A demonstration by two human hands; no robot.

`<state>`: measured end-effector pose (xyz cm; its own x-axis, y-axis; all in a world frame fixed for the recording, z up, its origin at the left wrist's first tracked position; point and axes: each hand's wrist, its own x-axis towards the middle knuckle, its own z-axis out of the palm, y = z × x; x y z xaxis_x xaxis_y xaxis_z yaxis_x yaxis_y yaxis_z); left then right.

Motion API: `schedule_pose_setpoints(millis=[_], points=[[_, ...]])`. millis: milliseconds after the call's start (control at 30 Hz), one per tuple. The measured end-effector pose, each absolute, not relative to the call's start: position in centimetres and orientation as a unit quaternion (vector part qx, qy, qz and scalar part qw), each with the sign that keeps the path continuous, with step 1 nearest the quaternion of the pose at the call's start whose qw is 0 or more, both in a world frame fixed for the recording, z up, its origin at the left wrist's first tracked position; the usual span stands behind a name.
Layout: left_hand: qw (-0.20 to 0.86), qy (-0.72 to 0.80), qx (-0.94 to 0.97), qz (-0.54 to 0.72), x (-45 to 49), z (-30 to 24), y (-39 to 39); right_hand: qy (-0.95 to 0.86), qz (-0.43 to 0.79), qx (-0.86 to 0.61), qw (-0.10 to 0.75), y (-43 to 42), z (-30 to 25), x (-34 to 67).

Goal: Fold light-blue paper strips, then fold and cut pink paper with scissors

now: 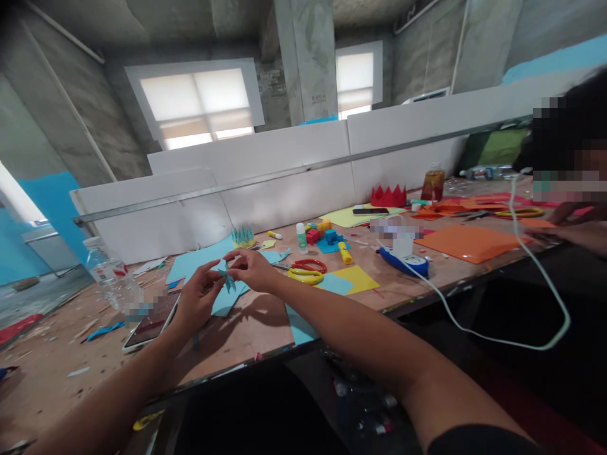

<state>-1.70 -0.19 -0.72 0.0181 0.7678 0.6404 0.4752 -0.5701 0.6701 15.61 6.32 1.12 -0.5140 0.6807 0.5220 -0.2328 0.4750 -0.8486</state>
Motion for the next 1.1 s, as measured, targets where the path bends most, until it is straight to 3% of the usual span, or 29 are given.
schedule_pose_setpoints(millis=[300,900,1100], points=[[0.152,0.440,0.676,0.571,-2.3,-0.7,0.4,-0.753,0.508,-0.144,0.393,6.7,0.9,15.8],[0.204,0.430,0.678,0.560,-2.0,-0.9,0.3,-0.848,0.272,-0.161,0.426,5.7,1.5,16.5],[0.187,0.442,0.678,0.557,-2.2,-1.0,0.6,-0.864,0.244,-0.160,0.411,5.9,1.4,16.6]])
